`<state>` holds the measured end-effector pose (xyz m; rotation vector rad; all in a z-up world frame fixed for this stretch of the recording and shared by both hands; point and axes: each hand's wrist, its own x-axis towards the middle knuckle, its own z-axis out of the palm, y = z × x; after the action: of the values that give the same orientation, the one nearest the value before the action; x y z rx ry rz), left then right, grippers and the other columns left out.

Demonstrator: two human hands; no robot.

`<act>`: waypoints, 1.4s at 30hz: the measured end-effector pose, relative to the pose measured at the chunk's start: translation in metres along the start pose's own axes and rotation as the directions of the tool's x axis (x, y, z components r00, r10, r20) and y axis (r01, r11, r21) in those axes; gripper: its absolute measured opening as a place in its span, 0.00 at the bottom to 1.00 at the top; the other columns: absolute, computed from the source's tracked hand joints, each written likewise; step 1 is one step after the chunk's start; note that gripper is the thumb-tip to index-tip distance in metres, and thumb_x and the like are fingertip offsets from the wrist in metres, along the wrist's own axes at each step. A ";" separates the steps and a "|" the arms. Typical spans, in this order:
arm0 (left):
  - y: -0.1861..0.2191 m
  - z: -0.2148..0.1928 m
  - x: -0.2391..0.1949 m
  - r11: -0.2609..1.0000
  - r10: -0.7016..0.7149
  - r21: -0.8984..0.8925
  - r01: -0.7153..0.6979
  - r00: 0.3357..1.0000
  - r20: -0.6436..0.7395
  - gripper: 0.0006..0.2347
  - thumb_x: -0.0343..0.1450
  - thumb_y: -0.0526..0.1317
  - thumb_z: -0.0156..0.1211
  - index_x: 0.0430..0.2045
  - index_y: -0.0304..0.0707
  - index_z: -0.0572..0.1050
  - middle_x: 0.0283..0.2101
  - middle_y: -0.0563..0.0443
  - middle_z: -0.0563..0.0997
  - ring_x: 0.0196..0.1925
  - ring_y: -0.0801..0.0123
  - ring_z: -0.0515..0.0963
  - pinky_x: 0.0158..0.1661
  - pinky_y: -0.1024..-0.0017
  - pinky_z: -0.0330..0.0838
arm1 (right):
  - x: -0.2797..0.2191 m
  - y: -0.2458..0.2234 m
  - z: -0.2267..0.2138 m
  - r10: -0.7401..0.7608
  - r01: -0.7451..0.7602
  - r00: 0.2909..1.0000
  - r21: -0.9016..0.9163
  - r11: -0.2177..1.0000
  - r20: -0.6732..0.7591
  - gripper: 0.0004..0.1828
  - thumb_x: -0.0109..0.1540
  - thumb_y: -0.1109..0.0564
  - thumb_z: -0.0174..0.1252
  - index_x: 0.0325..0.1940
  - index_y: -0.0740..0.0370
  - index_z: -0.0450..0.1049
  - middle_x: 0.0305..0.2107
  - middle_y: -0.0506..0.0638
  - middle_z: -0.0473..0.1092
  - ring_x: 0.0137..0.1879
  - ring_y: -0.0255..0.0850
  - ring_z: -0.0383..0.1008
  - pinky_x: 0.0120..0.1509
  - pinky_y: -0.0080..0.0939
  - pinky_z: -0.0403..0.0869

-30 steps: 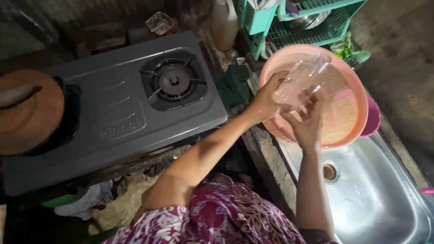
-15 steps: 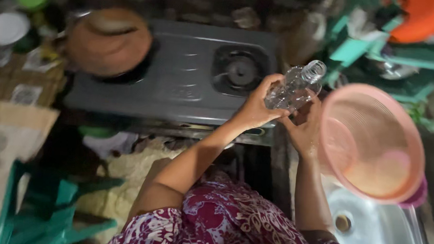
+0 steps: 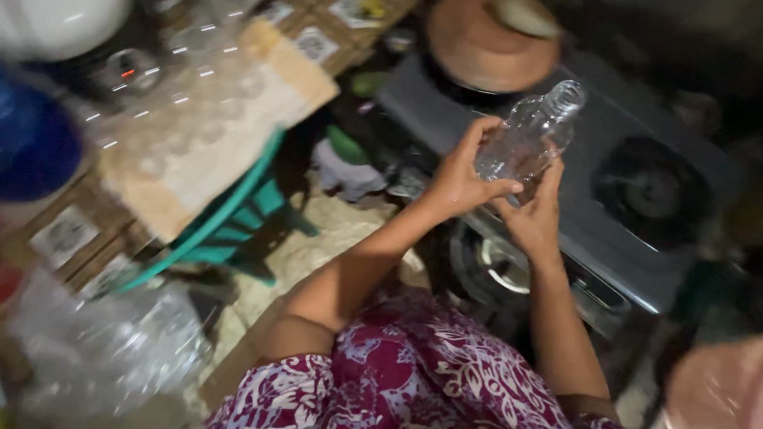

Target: The person washes clear plastic bottles in a pink colander at a sink, then dries them one by one with a pink cloth. The dried bottles are placed on a cloth-covered surface next to a gas stove.

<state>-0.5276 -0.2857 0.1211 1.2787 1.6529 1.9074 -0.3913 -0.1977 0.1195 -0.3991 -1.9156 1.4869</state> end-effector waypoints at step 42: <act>-0.135 -0.402 -0.037 0.117 -0.299 0.655 0.747 0.655 -0.694 0.39 0.64 0.43 0.71 0.69 0.33 0.56 0.76 0.40 0.51 0.79 0.49 0.44 0.70 0.39 0.34 | 0.353 0.066 0.376 -0.432 0.700 0.601 -0.182 0.690 0.672 0.23 0.58 0.58 0.77 0.51 0.67 0.75 0.46 0.61 0.73 0.49 0.55 0.75 0.50 0.51 0.75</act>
<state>-0.8601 -0.5265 0.0092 0.2031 3.0981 0.6067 -0.9101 -0.2397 0.1225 0.5726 -2.5294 0.7470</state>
